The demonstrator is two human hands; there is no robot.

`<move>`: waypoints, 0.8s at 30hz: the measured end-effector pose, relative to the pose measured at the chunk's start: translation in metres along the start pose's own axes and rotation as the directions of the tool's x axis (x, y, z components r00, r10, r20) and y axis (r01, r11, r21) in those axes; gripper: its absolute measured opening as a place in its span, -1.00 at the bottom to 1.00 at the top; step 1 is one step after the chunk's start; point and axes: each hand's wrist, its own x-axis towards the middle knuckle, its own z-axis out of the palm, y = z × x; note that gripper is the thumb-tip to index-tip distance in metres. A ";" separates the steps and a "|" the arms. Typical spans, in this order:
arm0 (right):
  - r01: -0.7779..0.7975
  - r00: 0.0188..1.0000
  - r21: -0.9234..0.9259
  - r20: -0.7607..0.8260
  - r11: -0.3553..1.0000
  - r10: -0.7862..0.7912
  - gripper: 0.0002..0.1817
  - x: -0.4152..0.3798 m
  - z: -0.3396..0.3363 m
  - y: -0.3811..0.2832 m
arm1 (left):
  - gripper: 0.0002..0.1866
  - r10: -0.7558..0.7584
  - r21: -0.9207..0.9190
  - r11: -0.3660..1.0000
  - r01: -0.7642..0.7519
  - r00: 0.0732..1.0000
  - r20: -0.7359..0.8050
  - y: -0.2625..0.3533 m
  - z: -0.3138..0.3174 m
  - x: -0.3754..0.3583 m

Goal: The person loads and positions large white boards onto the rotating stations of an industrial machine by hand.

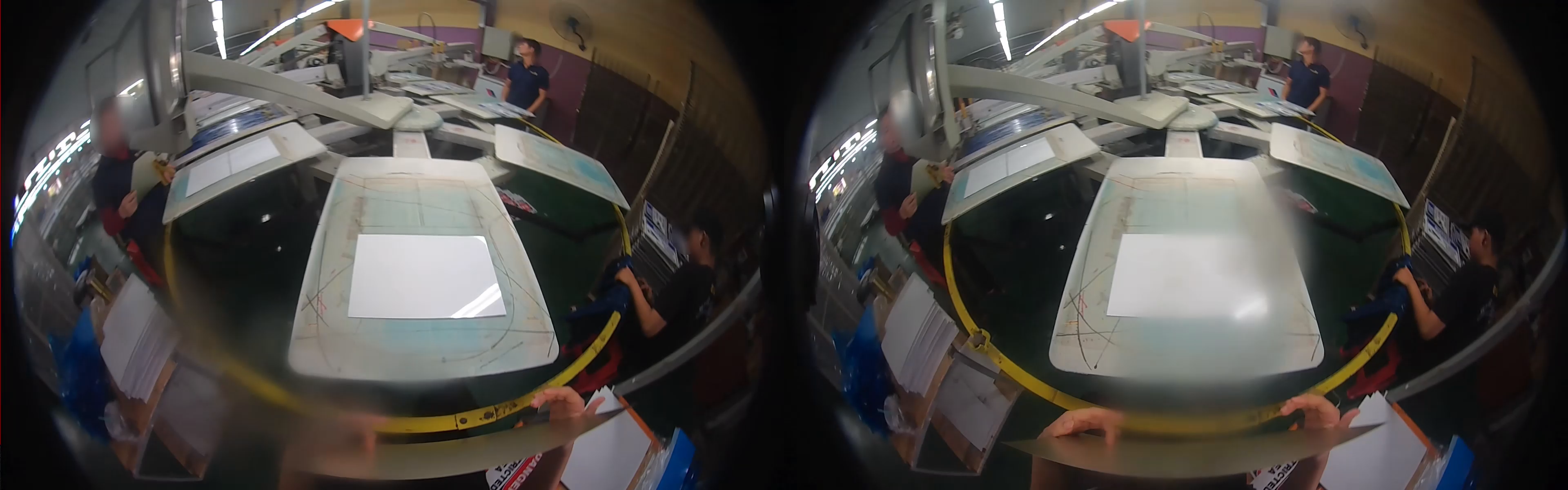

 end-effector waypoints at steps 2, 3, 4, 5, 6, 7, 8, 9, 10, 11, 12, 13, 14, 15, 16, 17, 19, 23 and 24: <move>0.022 0.998 -0.056 0.054 0.998 -0.019 0.03 -0.001 0.012 -0.006 | -0.14 -0.024 0.096 0.995 0.036 0.993 -0.119 0.006 0.008 0.004; 0.026 0.996 -0.070 0.084 0.997 -0.020 0.03 -0.002 0.014 -0.006 | -0.15 -0.062 0.162 0.982 0.101 0.972 -0.228 0.013 0.021 0.007; -0.003 0.994 -0.077 0.110 0.997 0.012 0.02 -0.003 0.013 -0.005 | -0.16 -0.093 0.222 0.959 0.179 0.932 -0.350 0.023 0.030 0.014; 0.030 0.990 -0.147 0.141 0.989 -0.009 -0.01 -0.004 0.011 -0.004 | -0.16 -0.059 0.210 0.965 0.157 0.911 -0.408 0.013 0.028 0.013; 0.063 0.985 -0.215 0.169 0.975 -0.026 -0.04 -0.006 0.008 -0.002 | -0.16 -0.025 0.201 0.970 0.133 0.885 -0.465 0.002 0.026 0.012; 0.096 0.985 -0.312 0.166 0.945 -0.045 -0.08 -0.012 -0.003 0.005 | -0.16 0.008 0.195 0.975 0.109 0.855 -0.519 -0.008 0.024 0.012; 0.126 0.985 -0.407 0.162 0.905 -0.064 -0.13 -0.017 -0.015 0.013 | -0.15 0.092 0.082 0.995 -0.061 0.883 -0.460 -0.026 0.014 0.005; 0.152 0.984 -0.497 0.158 0.855 -0.083 -0.18 -0.020 -0.019 0.017 | -0.15 0.187 -0.039 0.974 -0.222 0.893 -0.410 -0.036 0.008 0.000; 0.154 0.977 -0.429 0.200 0.890 -0.072 -0.19 -0.022 -0.024 0.019 | -0.09 0.168 0.015 0.983 -0.181 0.879 -0.446 -0.043 0.002 -0.004; 0.151 0.968 -0.358 0.240 0.922 -0.065 -0.20 -0.021 -0.020 0.016 | -0.07 0.109 0.192 0.981 -0.027 0.897 -0.429 -0.027 0.014 -0.003; 0.144 0.958 -0.284 0.280 0.948 -0.062 -0.20 -0.020 -0.016 0.012 | -0.04 0.044 0.363 0.924 0.124 0.906 -0.421 0.006 0.034 0.004; 0.135 0.946 -0.209 0.319 0.969 -0.063 -0.21 -0.019 -0.012 0.008 | -0.04 -0.004 0.376 0.915 0.147 0.935 -0.356 0.008 0.032 0.004; 0.123 0.931 -0.132 0.358 0.984 -0.068 -0.22 -0.017 -0.008 0.004 | -0.04 -0.052 0.392 0.905 0.167 0.956 -0.288 0.011 0.030 0.004; 0.095 0.933 -0.120 0.357 0.988 -0.046 -0.20 -0.016 0.001 -0.005 | -0.07 -0.049 0.243 0.967 0.084 0.988 -0.143 -0.012 0.002 0.000; 0.069 0.932 -0.108 0.361 0.992 -0.026 -0.19 -0.016 0.015 -0.016 | -0.17 -0.037 0.127 0.990 0.054 0.991 -0.131 -0.015 0.000 -0.001; 0.042 0.928 -0.092 0.374 0.995 -0.004 -0.17 -0.014 0.024 -0.023 | -0.26 -0.025 0.009 1.000 0.026 0.993 -0.118 -0.019 -0.002 -0.002; -0.053 0.829 0.011 0.558 0.999 0.038 -0.39 -0.004 0.014 -0.023 | -0.60 -0.050 -0.127 0.992 0.004 0.929 -0.366 -0.004 0.029 0.011; -0.142 0.838 -0.039 0.528 0.989 0.141 -0.39 -0.008 0.015 -0.015 | -0.50 0.636 0.750 0.566 -0.343 0.760 -0.133 -0.082 -0.036 0.025; -0.159 0.841 -0.053 0.515 0.986 0.164 -0.39 -0.010 0.015 -0.014 | -0.44 0.606 0.660 0.650 -0.375 0.781 -0.153 -0.077 -0.027 0.018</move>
